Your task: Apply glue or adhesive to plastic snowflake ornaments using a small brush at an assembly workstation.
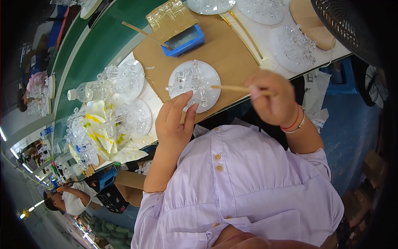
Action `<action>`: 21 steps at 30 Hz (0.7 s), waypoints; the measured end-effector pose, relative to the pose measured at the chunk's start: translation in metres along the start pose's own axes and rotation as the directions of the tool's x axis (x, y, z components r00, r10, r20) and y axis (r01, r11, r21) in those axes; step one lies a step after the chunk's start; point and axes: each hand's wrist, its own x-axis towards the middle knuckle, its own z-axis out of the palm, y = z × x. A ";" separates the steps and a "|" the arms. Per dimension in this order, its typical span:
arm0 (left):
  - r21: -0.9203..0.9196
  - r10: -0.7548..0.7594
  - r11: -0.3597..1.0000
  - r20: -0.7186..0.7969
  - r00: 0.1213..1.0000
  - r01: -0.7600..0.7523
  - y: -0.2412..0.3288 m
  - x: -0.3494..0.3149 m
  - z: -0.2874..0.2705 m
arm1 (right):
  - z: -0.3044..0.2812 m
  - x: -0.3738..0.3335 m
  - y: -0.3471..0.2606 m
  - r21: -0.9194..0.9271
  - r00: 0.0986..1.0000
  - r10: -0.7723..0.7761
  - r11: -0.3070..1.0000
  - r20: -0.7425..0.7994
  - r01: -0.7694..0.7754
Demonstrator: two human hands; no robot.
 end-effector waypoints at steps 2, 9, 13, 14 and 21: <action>-0.003 -0.007 1.000 0.008 1.000 0.007 0.000 0.000 -0.003 | -0.008 0.012 -0.002 -0.088 0.988 0.056 0.994 -0.145 -0.069; 0.085 0.019 0.996 -0.069 0.997 -0.013 -0.003 0.004 -0.006 | 0.011 0.079 0.032 -0.157 0.924 -0.042 0.987 -0.379 -0.020; 0.117 0.017 0.993 -0.080 0.997 -0.008 -0.007 0.005 -0.002 | 0.025 0.101 0.041 -0.243 0.961 0.047 0.963 -0.272 -0.116; 0.121 0.016 0.993 -0.085 0.996 -0.006 -0.007 0.005 -0.002 | 0.030 0.104 0.046 -0.271 0.969 -0.001 0.960 -0.246 -0.068; -0.030 -0.117 0.993 -0.011 0.993 0.117 -0.008 0.001 -0.009 | 0.044 0.109 0.058 -0.332 0.968 -0.123 0.942 -0.220 0.044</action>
